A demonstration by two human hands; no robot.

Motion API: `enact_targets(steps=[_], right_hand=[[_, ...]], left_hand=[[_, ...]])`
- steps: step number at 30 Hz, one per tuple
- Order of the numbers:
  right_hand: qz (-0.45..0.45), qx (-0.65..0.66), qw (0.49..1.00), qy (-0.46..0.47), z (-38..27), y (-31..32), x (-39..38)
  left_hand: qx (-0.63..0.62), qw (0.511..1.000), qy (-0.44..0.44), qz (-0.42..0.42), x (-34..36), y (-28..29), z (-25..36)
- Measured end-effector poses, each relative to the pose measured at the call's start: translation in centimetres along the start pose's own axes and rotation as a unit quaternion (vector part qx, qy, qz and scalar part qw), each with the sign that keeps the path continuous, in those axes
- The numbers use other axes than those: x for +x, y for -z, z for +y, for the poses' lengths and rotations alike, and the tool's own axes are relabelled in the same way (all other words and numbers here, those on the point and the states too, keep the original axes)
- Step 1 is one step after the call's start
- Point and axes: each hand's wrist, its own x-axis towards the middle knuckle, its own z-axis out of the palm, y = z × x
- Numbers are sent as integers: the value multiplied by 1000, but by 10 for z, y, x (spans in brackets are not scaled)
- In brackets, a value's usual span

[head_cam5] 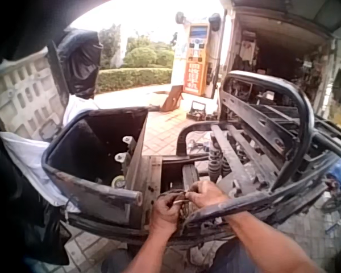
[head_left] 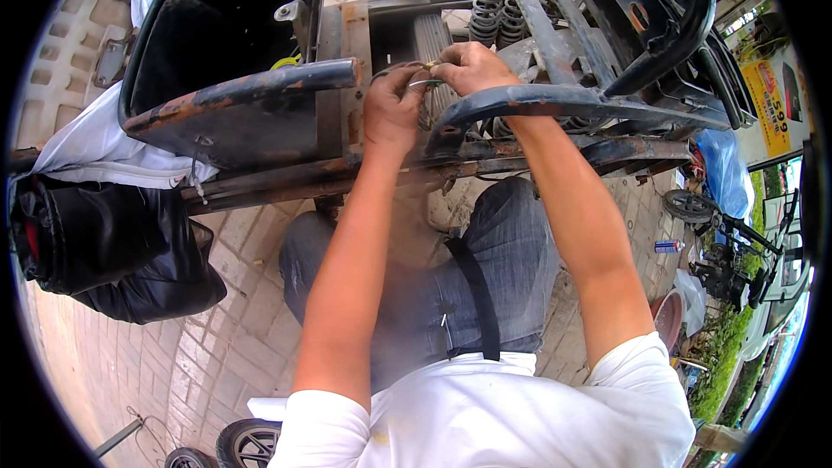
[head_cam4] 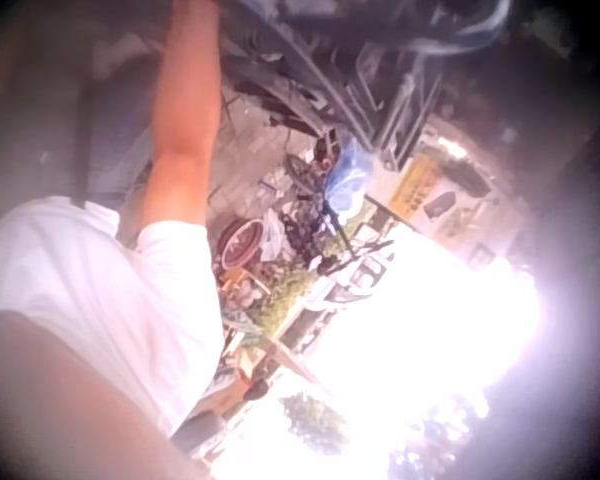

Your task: The person is sitting on the ground working on the wiring of a vehicle's undercarriage. They use a tool to strip the insulation from wires and then connect the exposed ends together by hand.

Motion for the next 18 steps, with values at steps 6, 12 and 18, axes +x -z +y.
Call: enact_targets(steps=[6,12,18], right_hand=[[38,126,990,53,4,-5,-5],[136,78,967,203,15,-19,-16],[163,-39,946,276,14,-19,-19]], left_hand=[[-62,997,32,22,0,2,-3],[-144,978,144,-50,9,11,-6],[-196,965,154,-82,6,17,-6]])
